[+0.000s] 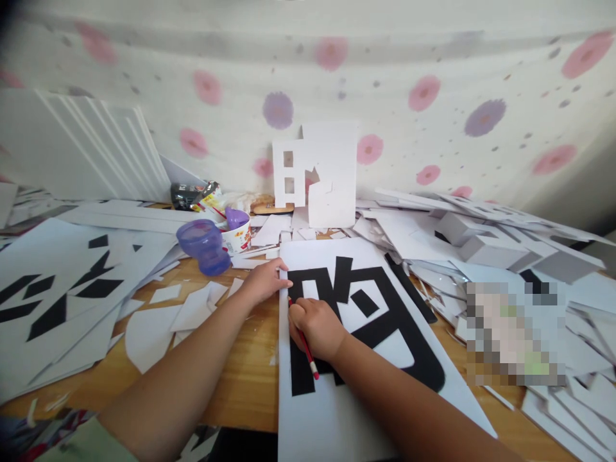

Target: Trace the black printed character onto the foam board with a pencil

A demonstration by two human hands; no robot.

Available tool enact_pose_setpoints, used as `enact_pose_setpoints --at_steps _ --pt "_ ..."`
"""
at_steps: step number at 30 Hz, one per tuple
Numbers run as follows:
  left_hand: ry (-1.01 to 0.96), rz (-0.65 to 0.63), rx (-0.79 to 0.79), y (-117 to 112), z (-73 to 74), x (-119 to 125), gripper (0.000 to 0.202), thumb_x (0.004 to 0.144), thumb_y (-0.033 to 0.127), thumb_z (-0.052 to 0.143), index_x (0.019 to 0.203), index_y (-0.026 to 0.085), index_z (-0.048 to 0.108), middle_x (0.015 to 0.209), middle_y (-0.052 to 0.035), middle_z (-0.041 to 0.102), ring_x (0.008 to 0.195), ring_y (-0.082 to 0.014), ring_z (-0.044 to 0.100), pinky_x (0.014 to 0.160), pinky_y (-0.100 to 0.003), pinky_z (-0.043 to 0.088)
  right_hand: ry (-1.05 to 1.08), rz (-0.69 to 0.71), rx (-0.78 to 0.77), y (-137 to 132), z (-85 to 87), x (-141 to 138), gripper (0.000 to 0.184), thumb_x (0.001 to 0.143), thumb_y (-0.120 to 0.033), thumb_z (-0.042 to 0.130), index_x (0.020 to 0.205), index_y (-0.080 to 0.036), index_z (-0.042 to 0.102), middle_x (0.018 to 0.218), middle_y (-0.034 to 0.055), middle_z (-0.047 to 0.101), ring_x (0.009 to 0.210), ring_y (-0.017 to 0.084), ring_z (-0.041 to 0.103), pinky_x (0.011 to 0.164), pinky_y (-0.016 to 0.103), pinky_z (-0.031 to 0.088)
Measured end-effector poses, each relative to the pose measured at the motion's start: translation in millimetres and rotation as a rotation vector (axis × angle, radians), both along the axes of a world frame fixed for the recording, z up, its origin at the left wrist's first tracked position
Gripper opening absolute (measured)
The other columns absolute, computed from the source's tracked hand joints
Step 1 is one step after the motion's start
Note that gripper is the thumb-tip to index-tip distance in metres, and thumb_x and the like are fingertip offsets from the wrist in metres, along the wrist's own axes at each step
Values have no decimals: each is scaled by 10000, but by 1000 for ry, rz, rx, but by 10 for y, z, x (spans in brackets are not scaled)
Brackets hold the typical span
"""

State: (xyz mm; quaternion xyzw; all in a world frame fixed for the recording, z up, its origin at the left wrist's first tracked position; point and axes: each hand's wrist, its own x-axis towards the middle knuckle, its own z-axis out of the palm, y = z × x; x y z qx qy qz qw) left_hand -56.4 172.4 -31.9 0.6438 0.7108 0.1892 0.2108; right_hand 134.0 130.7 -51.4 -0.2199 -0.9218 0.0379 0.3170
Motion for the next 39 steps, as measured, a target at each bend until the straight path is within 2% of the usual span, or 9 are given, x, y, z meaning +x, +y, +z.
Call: enact_pose_setpoints --at_steps 5,14,21,30,39 --pt "0 -6 -2 9 -17 -5 337 682 390 738 972 269 617 805 13 662 739 -184 614 587 -250 384 -6 19 -33 -73 16 39 239 798 -67 472 634 -210 372 634 -13 423 545 119 350 543 261 270" --pt "12 -12 19 7 -22 -10 321 685 379 731 965 271 618 843 9 670 768 -189 620 577 -255 363 -41 21 39 -204 36 83 233 798 -59 451 637 -211 377 612 -17 421 543 129 324 531 277 243" --pt "7 -5 12 0 -14 -1 334 681 390 736 969 266 621 857 1 679 782 -194 624 588 -256 377 -79 61 10 -266 61 112 254 815 -61 433 628 -215 358 617 -9 421 555 135 324 536 287 238" --pt "5 5 10 -30 31 15 324 670 380 737 952 267 627 833 2 675 743 -190 615 590 -259 378 -85 93 -17 -351 5 168 249 790 -27 447 643 -212 370 656 0 426 576 143 318 541 299 235" --pt "-11 -9 26 4 -27 -5 314 673 389 726 940 266 617 783 16 641 708 -174 595 573 -256 360 -93 92 43 -475 27 207 230 795 -37 439 658 -214 386 648 2 431 579 151 314 546 309 240"
